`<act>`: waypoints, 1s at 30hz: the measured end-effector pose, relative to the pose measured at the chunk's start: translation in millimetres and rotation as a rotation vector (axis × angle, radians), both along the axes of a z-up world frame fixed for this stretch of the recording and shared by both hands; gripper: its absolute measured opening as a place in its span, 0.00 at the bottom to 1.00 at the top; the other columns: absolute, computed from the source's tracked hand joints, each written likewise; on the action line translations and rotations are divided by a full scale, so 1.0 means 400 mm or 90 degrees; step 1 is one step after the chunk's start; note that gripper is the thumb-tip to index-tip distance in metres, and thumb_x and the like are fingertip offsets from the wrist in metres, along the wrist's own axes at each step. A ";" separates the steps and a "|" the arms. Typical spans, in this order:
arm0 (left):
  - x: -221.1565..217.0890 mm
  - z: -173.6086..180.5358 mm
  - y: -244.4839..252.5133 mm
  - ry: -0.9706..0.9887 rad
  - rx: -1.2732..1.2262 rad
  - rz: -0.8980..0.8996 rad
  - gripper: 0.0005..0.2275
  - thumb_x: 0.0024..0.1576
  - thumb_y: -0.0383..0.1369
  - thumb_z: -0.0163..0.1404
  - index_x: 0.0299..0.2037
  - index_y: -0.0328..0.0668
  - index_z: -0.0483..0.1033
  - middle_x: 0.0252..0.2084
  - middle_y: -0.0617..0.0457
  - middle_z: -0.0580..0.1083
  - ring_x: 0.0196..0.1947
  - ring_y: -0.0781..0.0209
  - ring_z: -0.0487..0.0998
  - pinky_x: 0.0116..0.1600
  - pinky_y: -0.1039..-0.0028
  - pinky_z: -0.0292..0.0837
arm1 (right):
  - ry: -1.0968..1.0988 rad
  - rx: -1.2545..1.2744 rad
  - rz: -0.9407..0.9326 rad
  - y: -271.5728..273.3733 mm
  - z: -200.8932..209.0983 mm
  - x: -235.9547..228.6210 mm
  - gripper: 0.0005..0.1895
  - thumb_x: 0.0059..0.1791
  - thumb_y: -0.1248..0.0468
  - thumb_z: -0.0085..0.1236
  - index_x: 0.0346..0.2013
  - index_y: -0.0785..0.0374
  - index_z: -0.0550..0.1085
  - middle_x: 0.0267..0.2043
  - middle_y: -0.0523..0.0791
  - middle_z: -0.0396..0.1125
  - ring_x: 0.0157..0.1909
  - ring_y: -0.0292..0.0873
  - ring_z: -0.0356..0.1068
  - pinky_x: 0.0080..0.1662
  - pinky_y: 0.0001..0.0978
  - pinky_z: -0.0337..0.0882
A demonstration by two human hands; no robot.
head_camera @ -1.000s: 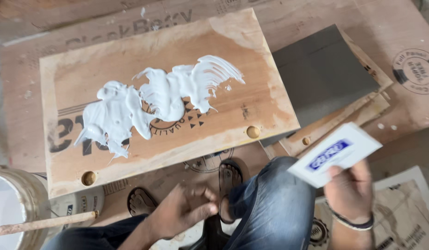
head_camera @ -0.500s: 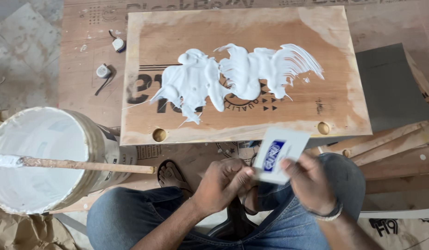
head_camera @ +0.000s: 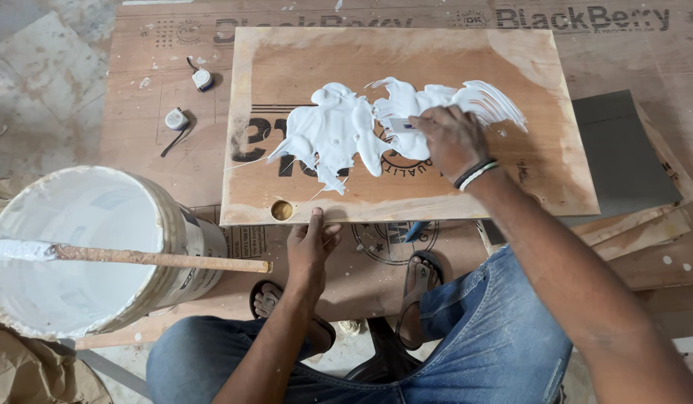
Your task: The person scoops white filler paste from a bucket using a wooden stick and applies it onto a rectangular wooden board. They then use a small plastic card to spread and smooth the paste across the surface of the board, covering the printed text and filling the grain.
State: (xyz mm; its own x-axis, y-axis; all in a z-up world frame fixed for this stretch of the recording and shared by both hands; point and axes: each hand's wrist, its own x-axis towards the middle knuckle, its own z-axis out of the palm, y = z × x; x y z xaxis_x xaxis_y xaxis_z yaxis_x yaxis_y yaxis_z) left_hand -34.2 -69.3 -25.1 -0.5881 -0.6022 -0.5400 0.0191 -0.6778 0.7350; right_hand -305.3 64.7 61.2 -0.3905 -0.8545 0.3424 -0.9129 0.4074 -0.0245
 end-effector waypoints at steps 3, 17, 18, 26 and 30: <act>-0.022 -0.030 0.024 0.007 -0.007 0.072 0.09 0.62 0.38 0.50 0.42 0.39 0.73 0.32 0.53 0.75 0.30 0.69 0.75 0.37 0.76 0.76 | -0.019 -0.015 -0.032 0.023 -0.045 0.092 0.17 0.54 0.70 0.49 0.54 0.54 0.77 0.48 0.44 0.71 0.46 0.42 0.67 0.50 0.39 0.69; -0.006 0.014 0.125 -0.017 0.046 0.038 0.10 0.62 0.35 0.50 0.39 0.34 0.77 0.31 0.51 0.77 0.28 0.68 0.76 0.36 0.77 0.75 | 0.020 -0.043 -0.072 -0.037 0.014 -0.036 0.16 0.51 0.68 0.51 0.52 0.56 0.78 0.47 0.45 0.72 0.48 0.45 0.69 0.47 0.42 0.69; -0.005 0.012 0.126 0.003 0.055 0.040 0.10 0.63 0.35 0.50 0.39 0.33 0.77 0.31 0.51 0.77 0.28 0.68 0.77 0.36 0.78 0.75 | 0.004 -0.025 -0.074 -0.052 -0.003 -0.040 0.16 0.52 0.69 0.50 0.52 0.55 0.78 0.48 0.45 0.72 0.48 0.45 0.69 0.47 0.42 0.70; -0.021 0.004 0.009 -0.090 -0.014 0.104 0.07 0.60 0.33 0.50 0.37 0.38 0.77 0.28 0.52 0.77 0.23 0.69 0.72 0.30 0.79 0.71 | 0.017 0.016 0.080 0.153 -0.024 0.270 0.19 0.49 0.70 0.47 0.51 0.53 0.77 0.46 0.44 0.74 0.44 0.42 0.71 0.48 0.39 0.73; -0.065 0.004 -0.014 0.020 -0.042 0.225 0.09 0.66 0.34 0.51 0.34 0.39 0.71 0.27 0.55 0.71 0.24 0.70 0.69 0.30 0.79 0.66 | 0.035 0.009 -0.014 0.118 0.016 0.107 0.22 0.51 0.74 0.48 0.50 0.44 0.80 0.47 0.40 0.74 0.40 0.42 0.68 0.45 0.44 0.68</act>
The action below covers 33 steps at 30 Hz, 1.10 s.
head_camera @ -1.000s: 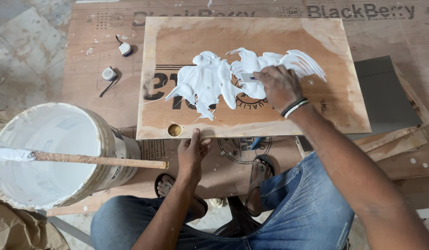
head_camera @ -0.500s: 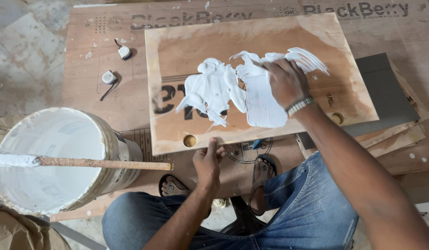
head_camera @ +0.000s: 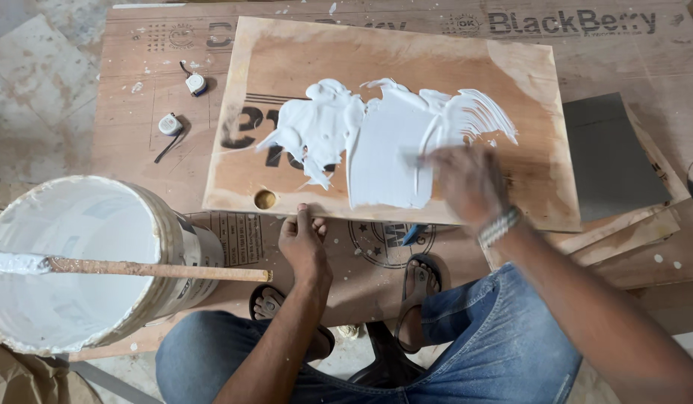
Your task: The person scoops white filler paste from a bucket using a wooden stick and applies it onto a rectangular wooden board. They then use a small plastic card to spread and smooth the paste across the surface of the board, covering the printed text and filling the grain.
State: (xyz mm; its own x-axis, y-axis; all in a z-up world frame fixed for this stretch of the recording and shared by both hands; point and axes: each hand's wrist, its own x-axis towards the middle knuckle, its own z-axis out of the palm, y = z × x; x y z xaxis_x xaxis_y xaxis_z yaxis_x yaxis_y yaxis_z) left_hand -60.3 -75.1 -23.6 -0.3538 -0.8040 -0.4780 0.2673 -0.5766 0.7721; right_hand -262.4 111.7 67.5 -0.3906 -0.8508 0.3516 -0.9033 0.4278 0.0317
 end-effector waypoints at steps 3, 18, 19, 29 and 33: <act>-0.014 0.002 0.072 -0.026 0.025 -0.113 0.07 0.62 0.34 0.48 0.33 0.41 0.74 0.27 0.55 0.74 0.22 0.70 0.69 0.28 0.81 0.65 | -0.024 -0.098 -0.074 -0.087 0.009 -0.174 0.17 0.51 0.69 0.52 0.50 0.47 0.79 0.43 0.45 0.72 0.45 0.47 0.68 0.47 0.45 0.68; -0.095 -0.021 -0.039 -0.002 0.003 -0.098 0.09 0.63 0.36 0.47 0.36 0.40 0.75 0.26 0.61 0.71 0.25 0.73 0.70 0.32 0.81 0.72 | -0.062 -0.022 -0.058 -0.080 0.018 -0.072 0.22 0.52 0.71 0.48 0.53 0.42 0.79 0.49 0.44 0.72 0.44 0.49 0.67 0.45 0.44 0.69; -0.092 -0.029 -0.040 -0.001 -0.009 -0.104 0.10 0.64 0.37 0.47 0.36 0.39 0.74 0.26 0.60 0.71 0.25 0.73 0.69 0.32 0.81 0.73 | -0.002 -0.038 -0.077 -0.105 0.025 -0.124 0.20 0.49 0.70 0.49 0.51 0.46 0.79 0.48 0.45 0.72 0.46 0.48 0.68 0.46 0.44 0.69; -0.114 -0.012 -0.160 -0.012 -0.063 -0.183 0.12 0.63 0.38 0.47 0.40 0.35 0.75 0.32 0.50 0.76 0.29 0.67 0.77 0.35 0.79 0.76 | -0.010 0.015 0.065 0.038 -0.027 0.191 0.16 0.54 0.63 0.46 0.52 0.42 0.77 0.43 0.38 0.73 0.42 0.39 0.65 0.48 0.38 0.68; -0.129 -0.002 -0.121 -0.045 -0.059 -0.243 0.14 0.62 0.37 0.50 0.43 0.29 0.72 0.36 0.42 0.76 0.32 0.59 0.79 0.37 0.72 0.81 | 0.035 0.081 -0.071 -0.034 0.005 -0.008 0.21 0.54 0.67 0.48 0.57 0.41 0.76 0.48 0.42 0.71 0.42 0.45 0.65 0.45 0.43 0.65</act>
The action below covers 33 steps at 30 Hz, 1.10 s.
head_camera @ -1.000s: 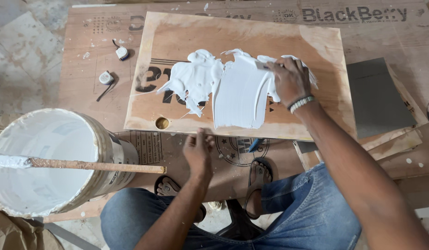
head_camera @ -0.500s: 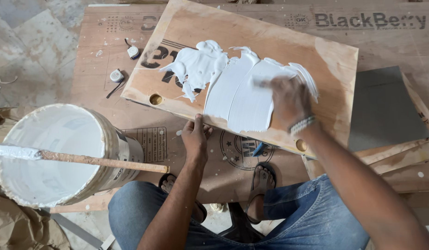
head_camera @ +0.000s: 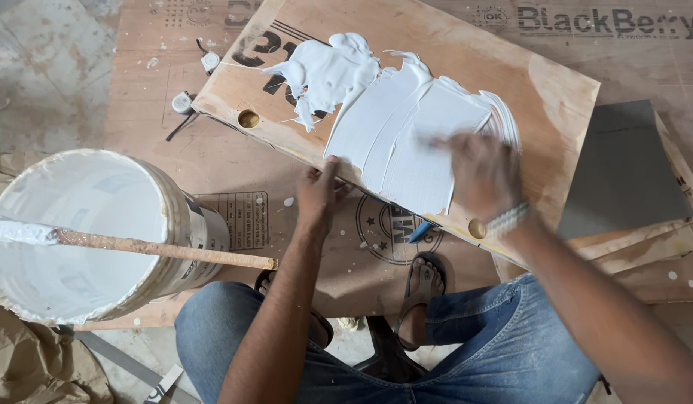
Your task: The person scoops white filler paste from a bucket using a wooden stick and applies it onto a rectangular wooden board. They then use a small plastic card to spread and smooth the paste across the surface of the board, covering the printed text and filling the grain.
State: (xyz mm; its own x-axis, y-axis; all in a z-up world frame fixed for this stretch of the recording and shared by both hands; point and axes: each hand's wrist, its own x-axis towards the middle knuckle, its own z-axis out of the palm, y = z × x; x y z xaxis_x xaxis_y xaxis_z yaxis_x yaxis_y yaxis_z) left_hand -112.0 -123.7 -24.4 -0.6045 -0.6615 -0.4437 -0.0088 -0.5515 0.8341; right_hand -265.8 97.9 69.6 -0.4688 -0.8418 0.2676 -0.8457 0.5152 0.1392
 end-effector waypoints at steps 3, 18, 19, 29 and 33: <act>0.000 0.009 0.022 0.056 -0.074 -0.017 0.15 0.64 0.37 0.45 0.43 0.26 0.73 0.39 0.41 0.77 0.36 0.60 0.82 0.42 0.69 0.86 | -0.014 -0.116 -0.063 -0.071 0.004 -0.175 0.19 0.51 0.67 0.51 0.56 0.50 0.76 0.50 0.45 0.69 0.49 0.48 0.66 0.49 0.48 0.64; 0.034 0.028 -0.131 -0.011 -0.085 -0.232 0.18 0.64 0.38 0.43 0.51 0.25 0.67 0.44 0.38 0.77 0.44 0.53 0.82 0.49 0.68 0.84 | -0.109 -0.055 0.011 -0.021 0.031 0.001 0.21 0.55 0.69 0.48 0.58 0.44 0.78 0.41 0.45 0.70 0.40 0.47 0.66 0.45 0.44 0.66; 0.036 0.027 -0.138 -0.034 -0.077 -0.200 0.18 0.64 0.40 0.43 0.51 0.26 0.68 0.43 0.39 0.77 0.43 0.54 0.82 0.48 0.69 0.83 | -0.053 -0.110 0.021 -0.069 0.033 -0.061 0.19 0.53 0.68 0.50 0.56 0.49 0.77 0.43 0.45 0.70 0.43 0.48 0.67 0.46 0.44 0.66; 0.055 0.015 -0.193 -0.055 -0.086 -0.017 0.16 0.61 0.35 0.50 0.51 0.28 0.76 0.38 0.47 0.79 0.37 0.63 0.80 0.39 0.76 0.75 | -0.070 -0.108 0.252 0.006 -0.011 0.332 0.18 0.50 0.66 0.48 0.55 0.50 0.70 0.42 0.41 0.72 0.43 0.41 0.70 0.46 0.43 0.72; 0.054 0.013 -0.191 -0.036 -0.083 -0.007 0.17 0.61 0.35 0.48 0.54 0.29 0.75 0.39 0.47 0.79 0.38 0.63 0.81 0.38 0.77 0.74 | -0.146 0.023 0.069 -0.114 0.011 0.092 0.22 0.58 0.70 0.44 0.64 0.47 0.73 0.45 0.48 0.71 0.34 0.45 0.67 0.33 0.39 0.71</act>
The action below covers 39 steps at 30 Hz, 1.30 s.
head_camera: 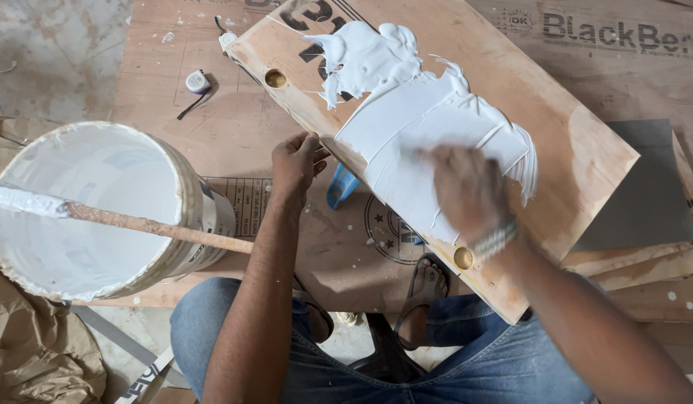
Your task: The person scoops white filler paste from a bucket using a wooden stick and applies it onto a rectangular wooden board. They then use a small plastic card to spread and smooth the paste across the surface of the board, covering the printed text and filling the grain.
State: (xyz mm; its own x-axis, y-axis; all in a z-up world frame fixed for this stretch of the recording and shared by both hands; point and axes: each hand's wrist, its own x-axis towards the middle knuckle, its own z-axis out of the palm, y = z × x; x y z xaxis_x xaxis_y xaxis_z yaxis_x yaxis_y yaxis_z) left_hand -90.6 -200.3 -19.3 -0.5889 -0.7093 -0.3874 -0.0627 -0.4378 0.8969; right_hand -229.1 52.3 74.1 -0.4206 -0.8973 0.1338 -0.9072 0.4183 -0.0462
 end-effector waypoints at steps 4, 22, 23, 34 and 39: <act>0.002 0.018 0.000 -0.003 0.024 0.003 0.19 0.61 0.38 0.46 0.56 0.30 0.72 0.43 0.46 0.79 0.43 0.60 0.80 0.44 0.71 0.74 | 0.126 -0.124 -0.120 -0.158 -0.037 -0.174 0.19 0.50 0.64 0.54 0.56 0.59 0.74 0.49 0.48 0.66 0.52 0.53 0.65 0.48 0.51 0.67; 0.075 0.163 0.025 0.084 -0.057 0.207 0.19 0.59 0.43 0.51 0.52 0.35 0.72 0.44 0.50 0.72 0.39 0.66 0.67 0.44 0.73 0.64 | 0.115 -0.024 -0.068 -0.305 -0.113 0.020 0.20 0.47 0.59 0.55 0.50 0.66 0.73 0.48 0.52 0.64 0.48 0.52 0.67 0.43 0.47 0.71; 0.081 0.170 0.022 0.102 -0.067 0.225 0.19 0.59 0.43 0.52 0.51 0.35 0.73 0.43 0.50 0.73 0.39 0.66 0.67 0.43 0.74 0.64 | 0.096 0.024 -0.049 -0.308 -0.133 0.093 0.17 0.50 0.62 0.53 0.51 0.65 0.73 0.50 0.50 0.64 0.49 0.49 0.66 0.46 0.45 0.71; 0.081 0.131 -0.009 0.046 -0.034 0.197 0.21 0.59 0.46 0.50 0.51 0.34 0.73 0.47 0.45 0.72 0.48 0.57 0.71 0.51 0.65 0.70 | 0.124 -0.035 -0.106 -0.210 -0.033 -0.089 0.19 0.51 0.63 0.49 0.56 0.60 0.74 0.51 0.49 0.66 0.50 0.51 0.67 0.46 0.45 0.71; 0.031 0.070 -0.011 -0.030 0.036 0.073 0.27 0.62 0.50 0.44 0.58 0.30 0.65 0.58 0.38 0.69 0.59 0.48 0.71 0.58 0.57 0.71 | 0.122 0.008 0.020 -0.150 -0.106 0.114 0.18 0.55 0.65 0.44 0.57 0.62 0.74 0.50 0.50 0.69 0.43 0.46 0.69 0.40 0.40 0.72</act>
State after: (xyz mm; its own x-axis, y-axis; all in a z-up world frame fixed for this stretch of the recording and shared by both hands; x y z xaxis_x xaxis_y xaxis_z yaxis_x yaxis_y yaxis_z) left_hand -78.0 -204.5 8.7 -0.4852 -0.7470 -0.4544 -0.0512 -0.4946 0.8676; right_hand -183.4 -7.9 31.8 -0.3604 -0.9117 0.1973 -0.9113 0.3893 0.1344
